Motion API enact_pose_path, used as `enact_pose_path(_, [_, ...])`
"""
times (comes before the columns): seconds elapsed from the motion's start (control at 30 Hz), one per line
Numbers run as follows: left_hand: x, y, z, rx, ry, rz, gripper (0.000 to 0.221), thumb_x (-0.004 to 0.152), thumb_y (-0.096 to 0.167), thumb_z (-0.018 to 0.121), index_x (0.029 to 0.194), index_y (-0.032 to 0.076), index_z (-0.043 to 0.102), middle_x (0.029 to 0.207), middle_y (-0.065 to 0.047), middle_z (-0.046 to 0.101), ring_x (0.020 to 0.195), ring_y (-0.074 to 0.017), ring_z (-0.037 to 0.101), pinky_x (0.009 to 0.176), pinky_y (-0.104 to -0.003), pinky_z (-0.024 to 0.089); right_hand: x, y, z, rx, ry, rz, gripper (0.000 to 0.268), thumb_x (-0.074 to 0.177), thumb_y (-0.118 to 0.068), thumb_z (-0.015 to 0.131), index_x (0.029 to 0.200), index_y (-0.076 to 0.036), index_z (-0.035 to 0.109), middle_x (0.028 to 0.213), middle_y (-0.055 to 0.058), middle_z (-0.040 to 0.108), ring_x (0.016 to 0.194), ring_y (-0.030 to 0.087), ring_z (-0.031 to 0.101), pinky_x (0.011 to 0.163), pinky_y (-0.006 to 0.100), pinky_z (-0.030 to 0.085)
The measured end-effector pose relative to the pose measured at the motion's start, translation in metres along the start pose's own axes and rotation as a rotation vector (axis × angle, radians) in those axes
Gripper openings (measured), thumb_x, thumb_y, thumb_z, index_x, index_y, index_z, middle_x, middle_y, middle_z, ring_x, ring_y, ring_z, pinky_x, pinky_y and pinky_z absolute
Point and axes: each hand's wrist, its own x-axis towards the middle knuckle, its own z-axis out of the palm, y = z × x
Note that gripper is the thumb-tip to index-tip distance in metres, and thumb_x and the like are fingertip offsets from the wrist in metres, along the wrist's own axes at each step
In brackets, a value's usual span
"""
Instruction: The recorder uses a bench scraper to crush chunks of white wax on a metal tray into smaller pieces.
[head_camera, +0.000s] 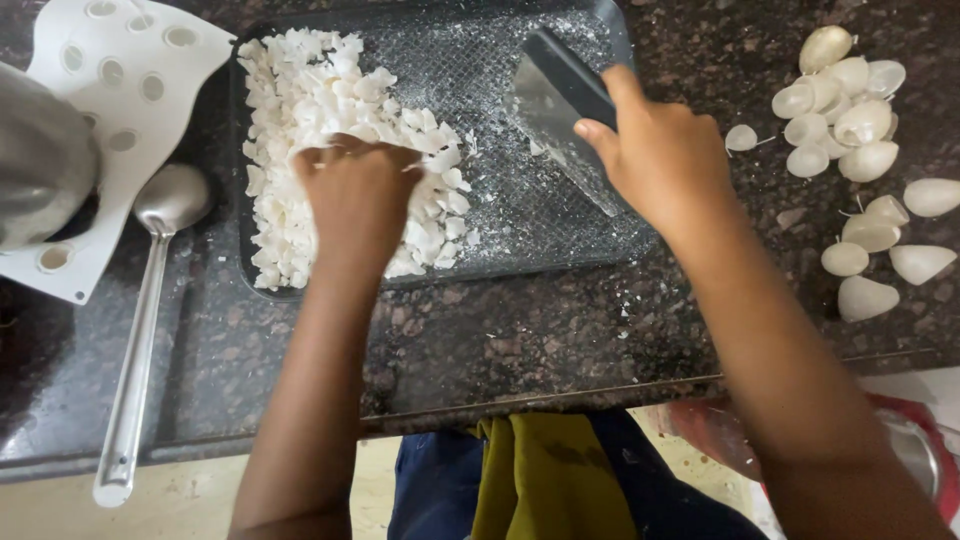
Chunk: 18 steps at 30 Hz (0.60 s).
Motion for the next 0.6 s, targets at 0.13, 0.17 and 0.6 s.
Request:
enact_pose_path(0.13, [-0.008, -0.003, -0.019, 0.065, 0.445, 0.117, 0.031, 0.093, 0.032, 0.065, 0.119, 0.024, 0.078, 0.117, -0.001, 0.076, 0.105, -0.0275, 0.065, 0.089, -0.051, 0.039, -0.001, 0.009, -0.004, 0.075, 0.062, -0.019, 0.044, 0.103, -0.039, 0.069, 0.133, -0.01, 0.054, 0.083, 0.021, 0.073, 0.075, 0.045, 0.071, 0.064, 0.055, 0.055])
enact_pose_path(0.17, [-0.006, 0.003, -0.019, -0.593, 0.274, 0.003, 0.032, 0.102, 0.034, 0.056, 0.122, 0.017, 0.075, 0.117, -0.003, 0.076, 0.108, -0.0245, 0.067, 0.096, -0.045, 0.046, -0.001, 0.01, -0.008, 0.1, 0.02, 0.05, 0.044, 0.101, -0.041, 0.07, 0.132, -0.012, 0.056, 0.084, 0.021, 0.073, 0.077, 0.045, 0.071, 0.065, 0.055, 0.055])
enact_pose_path(0.6, [0.011, 0.03, 0.048, -1.846, -0.229, -0.057, 0.032, 0.105, 0.015, 0.076, 0.121, -0.008, 0.061, 0.115, -0.017, 0.066, 0.106, -0.0258, 0.059, 0.099, -0.041, 0.052, -0.017, 0.055, -0.014, 0.299, 0.045, 0.274, 0.048, 0.1, -0.045, 0.073, 0.129, -0.009, 0.062, 0.078, 0.018, 0.068, 0.077, 0.037, 0.071, 0.066, 0.048, 0.051])
